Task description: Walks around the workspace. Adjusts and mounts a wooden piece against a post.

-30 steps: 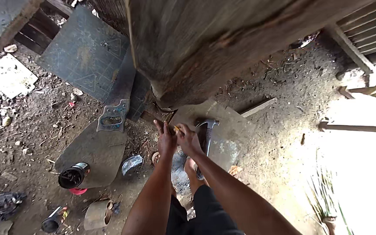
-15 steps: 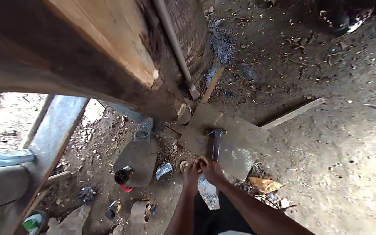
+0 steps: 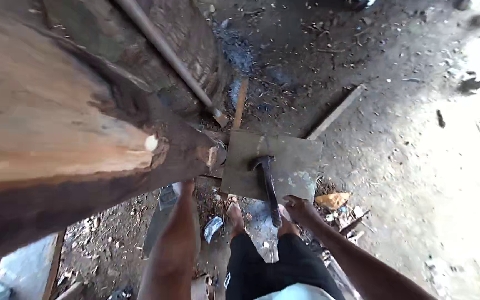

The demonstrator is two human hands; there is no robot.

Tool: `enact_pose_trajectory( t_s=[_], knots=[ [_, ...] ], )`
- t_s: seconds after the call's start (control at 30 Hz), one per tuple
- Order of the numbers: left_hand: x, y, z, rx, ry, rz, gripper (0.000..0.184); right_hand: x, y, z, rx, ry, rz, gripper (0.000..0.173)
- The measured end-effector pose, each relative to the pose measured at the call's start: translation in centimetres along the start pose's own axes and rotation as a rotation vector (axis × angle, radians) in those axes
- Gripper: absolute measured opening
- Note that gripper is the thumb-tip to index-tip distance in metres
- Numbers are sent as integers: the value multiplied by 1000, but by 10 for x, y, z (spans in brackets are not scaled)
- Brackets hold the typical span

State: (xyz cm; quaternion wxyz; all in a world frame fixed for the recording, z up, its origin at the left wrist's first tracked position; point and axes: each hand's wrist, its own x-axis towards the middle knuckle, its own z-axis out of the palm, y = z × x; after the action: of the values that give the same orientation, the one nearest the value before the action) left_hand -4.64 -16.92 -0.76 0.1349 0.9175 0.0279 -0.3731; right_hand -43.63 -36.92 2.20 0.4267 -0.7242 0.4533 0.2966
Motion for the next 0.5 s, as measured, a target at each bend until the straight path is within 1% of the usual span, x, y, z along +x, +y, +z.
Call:
enact_pose_trajectory(
  t_s=[0.1, 0.2, 0.3, 0.4, 0.5],
  knots=[
    [11, 4, -13, 142, 16, 37, 43, 0, -3, 42, 74, 77, 92, 50],
    [19, -8, -6, 68, 32, 45, 42, 0, -19, 70, 60, 122, 213, 66],
    [6, -34, 14, -49, -24, 89, 40, 9, -31, 82, 52, 152, 334, 69],
    [-38, -57, 43, -346, -253, 116, 33, 15, -42, 78, 141, 143, 387, 72],
    [-83, -68, 85, -568, -530, -12, 37, 10, -48, 69, 178, 154, 384, 75]
  ],
)
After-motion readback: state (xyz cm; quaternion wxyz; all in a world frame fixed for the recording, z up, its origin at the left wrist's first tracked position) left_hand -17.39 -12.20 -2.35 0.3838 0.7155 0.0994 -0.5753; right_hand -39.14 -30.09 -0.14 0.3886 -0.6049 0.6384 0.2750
